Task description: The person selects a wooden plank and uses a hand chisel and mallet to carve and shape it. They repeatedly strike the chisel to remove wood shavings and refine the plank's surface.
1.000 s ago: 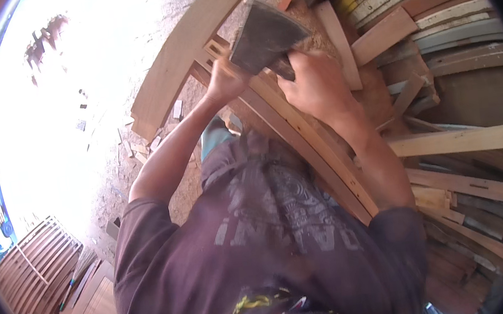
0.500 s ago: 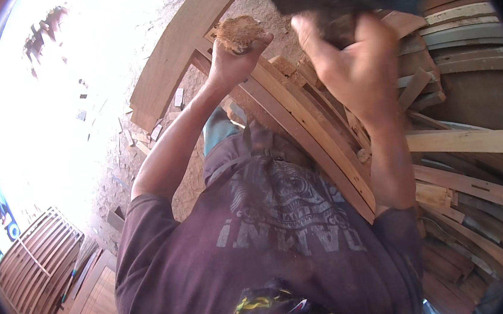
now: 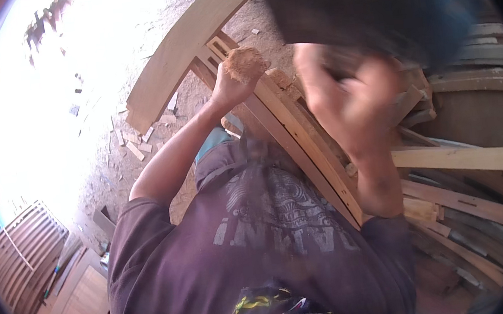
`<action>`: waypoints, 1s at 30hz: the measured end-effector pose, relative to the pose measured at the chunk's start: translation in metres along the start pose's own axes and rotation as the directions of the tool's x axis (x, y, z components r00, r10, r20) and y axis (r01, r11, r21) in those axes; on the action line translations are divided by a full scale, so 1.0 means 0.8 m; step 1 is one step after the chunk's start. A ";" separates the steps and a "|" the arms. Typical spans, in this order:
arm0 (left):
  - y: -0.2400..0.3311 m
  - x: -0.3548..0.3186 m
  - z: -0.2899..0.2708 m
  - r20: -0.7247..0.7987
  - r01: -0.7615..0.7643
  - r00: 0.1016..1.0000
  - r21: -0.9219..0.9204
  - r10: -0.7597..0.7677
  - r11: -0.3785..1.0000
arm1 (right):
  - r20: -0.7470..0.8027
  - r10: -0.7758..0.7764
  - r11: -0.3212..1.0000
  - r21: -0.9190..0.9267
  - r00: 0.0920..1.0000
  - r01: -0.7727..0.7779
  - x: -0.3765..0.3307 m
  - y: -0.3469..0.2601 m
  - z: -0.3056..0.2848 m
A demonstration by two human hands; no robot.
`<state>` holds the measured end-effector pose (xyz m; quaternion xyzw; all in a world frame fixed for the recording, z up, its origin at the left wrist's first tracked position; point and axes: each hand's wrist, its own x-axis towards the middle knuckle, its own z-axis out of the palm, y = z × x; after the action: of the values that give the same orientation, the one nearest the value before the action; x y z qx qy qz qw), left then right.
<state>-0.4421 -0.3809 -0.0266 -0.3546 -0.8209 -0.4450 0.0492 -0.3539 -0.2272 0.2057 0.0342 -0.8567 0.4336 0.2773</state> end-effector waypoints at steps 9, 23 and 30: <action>0.006 -0.018 0.008 0.053 0.044 0.998 -0.181 -0.035 0.983 | 0.420 0.190 0.876 -0.481 0.887 0.040 -0.023 0.030 -0.004; -0.024 0.010 -0.011 -0.003 0.353 0.902 -0.571 -0.433 0.741 | 0.440 0.204 0.900 -0.436 0.875 0.010 -0.044 0.091 0.009; 0.010 0.046 -0.058 0.038 0.393 0.896 -0.533 -0.443 0.749 | 0.244 0.357 0.926 -0.217 0.902 -0.308 -0.064 0.076 -0.003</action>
<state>-0.4757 -0.3936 0.0210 -0.1408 -0.7218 -0.6680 -0.1137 -0.3277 -0.1968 0.1370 -0.0764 -0.9146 0.3895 0.0772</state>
